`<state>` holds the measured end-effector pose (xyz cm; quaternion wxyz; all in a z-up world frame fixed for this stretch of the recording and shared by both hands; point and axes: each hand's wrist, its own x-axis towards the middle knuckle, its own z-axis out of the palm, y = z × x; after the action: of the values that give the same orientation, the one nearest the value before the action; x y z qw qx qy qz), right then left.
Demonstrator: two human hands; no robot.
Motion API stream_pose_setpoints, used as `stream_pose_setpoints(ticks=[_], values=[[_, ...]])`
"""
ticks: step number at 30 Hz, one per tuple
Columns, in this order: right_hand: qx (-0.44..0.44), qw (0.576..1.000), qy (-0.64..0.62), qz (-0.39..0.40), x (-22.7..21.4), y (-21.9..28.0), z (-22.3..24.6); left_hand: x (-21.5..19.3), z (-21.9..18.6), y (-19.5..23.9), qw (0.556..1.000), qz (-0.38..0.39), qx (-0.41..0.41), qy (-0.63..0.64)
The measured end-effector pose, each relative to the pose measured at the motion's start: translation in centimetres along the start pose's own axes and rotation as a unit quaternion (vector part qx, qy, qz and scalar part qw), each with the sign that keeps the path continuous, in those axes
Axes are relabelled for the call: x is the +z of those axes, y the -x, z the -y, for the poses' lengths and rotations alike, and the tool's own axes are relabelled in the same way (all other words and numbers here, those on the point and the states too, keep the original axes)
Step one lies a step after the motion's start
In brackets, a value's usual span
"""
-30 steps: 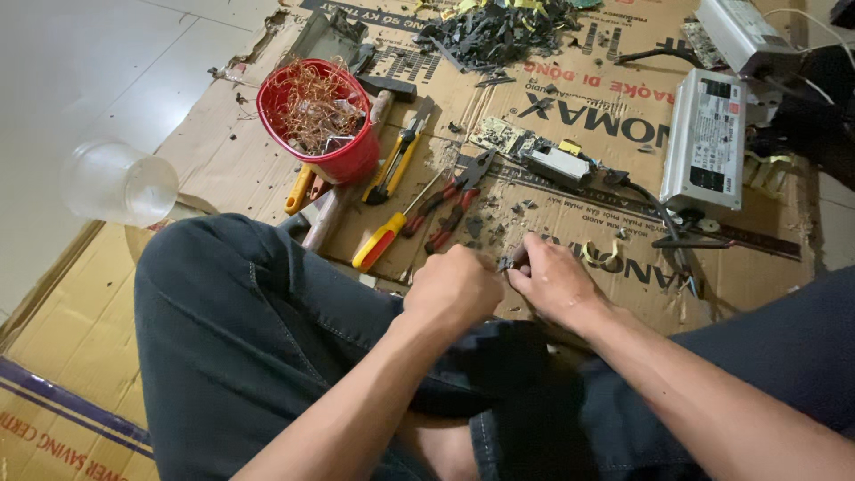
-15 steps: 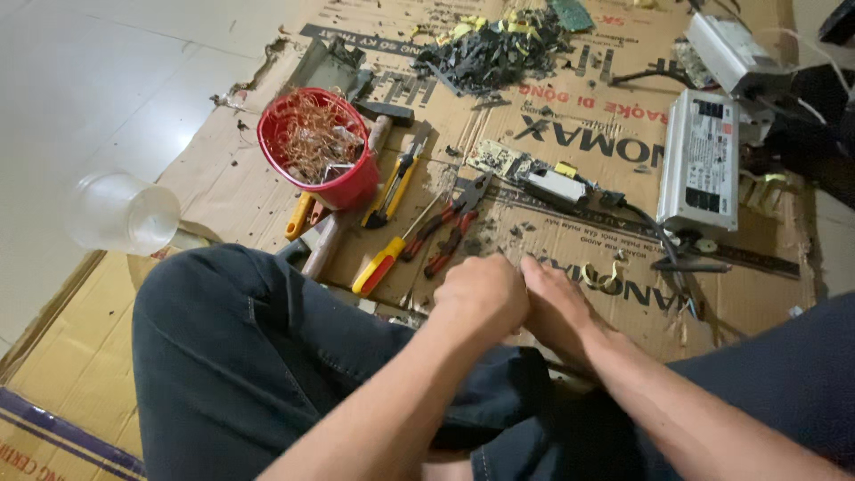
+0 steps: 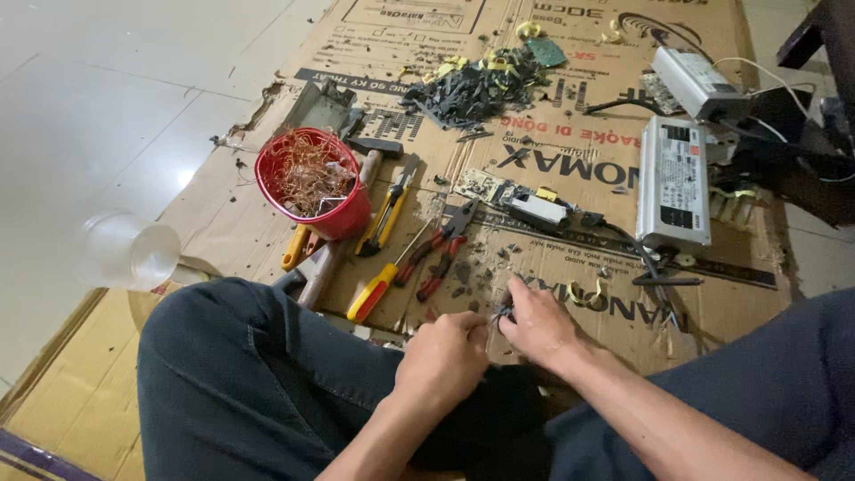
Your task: The person sits on the floor and uses pliers to strip wires and remove components from a small electronic device. They separate the parts and place them on the cardboard surface.
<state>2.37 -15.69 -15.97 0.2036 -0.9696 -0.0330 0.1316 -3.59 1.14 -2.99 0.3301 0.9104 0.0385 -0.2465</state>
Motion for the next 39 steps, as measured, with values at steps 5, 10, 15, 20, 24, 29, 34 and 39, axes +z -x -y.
stream_pose_setpoints(ticks=[5, 10, 15, 20, 24, 29, 34, 39], values=[[0.033, 0.997, -0.045, 0.047, -4.1, 2.5, 3.2, -0.2, 0.0, 0.3, 1.000, -0.012, -0.010, -0.017], [0.010, 0.999, -0.037, 0.029, -2.9, 2.1, 2.0, -0.3, -0.3, 0.8, 1.000, 0.015, 0.011, -0.021], [0.016, 0.995, -0.103, 0.003, -3.5, 2.3, 2.6, -0.7, -0.3, 1.3, 1.000, 0.014, -0.003, -0.026], [0.034, 0.991, -0.120, 0.039, -4.1, 2.8, 3.2, -1.1, 0.0, 0.8, 0.999, 0.036, 0.001, -0.005], [0.030, 0.996, -0.078, 0.018, -4.2, 2.1, 3.6, -0.4, 0.7, 0.2, 0.999, 0.030, 0.014, -0.006], [0.060, 0.992, -0.086, 0.066, -5.2, 3.3, 4.5, -1.9, 0.3, 0.8, 0.991, 0.079, -0.021, 0.110], [0.127, 0.984, -0.098, 0.072, -6.7, 3.6, 5.4, -2.5, 0.5, 1.0, 0.990, 0.088, -0.033, 0.102], [0.179, 0.970, -0.149, 0.075, -7.6, 4.1, 5.5, -3.5, -0.5, 1.9, 0.997, 0.063, -0.016, 0.032]])
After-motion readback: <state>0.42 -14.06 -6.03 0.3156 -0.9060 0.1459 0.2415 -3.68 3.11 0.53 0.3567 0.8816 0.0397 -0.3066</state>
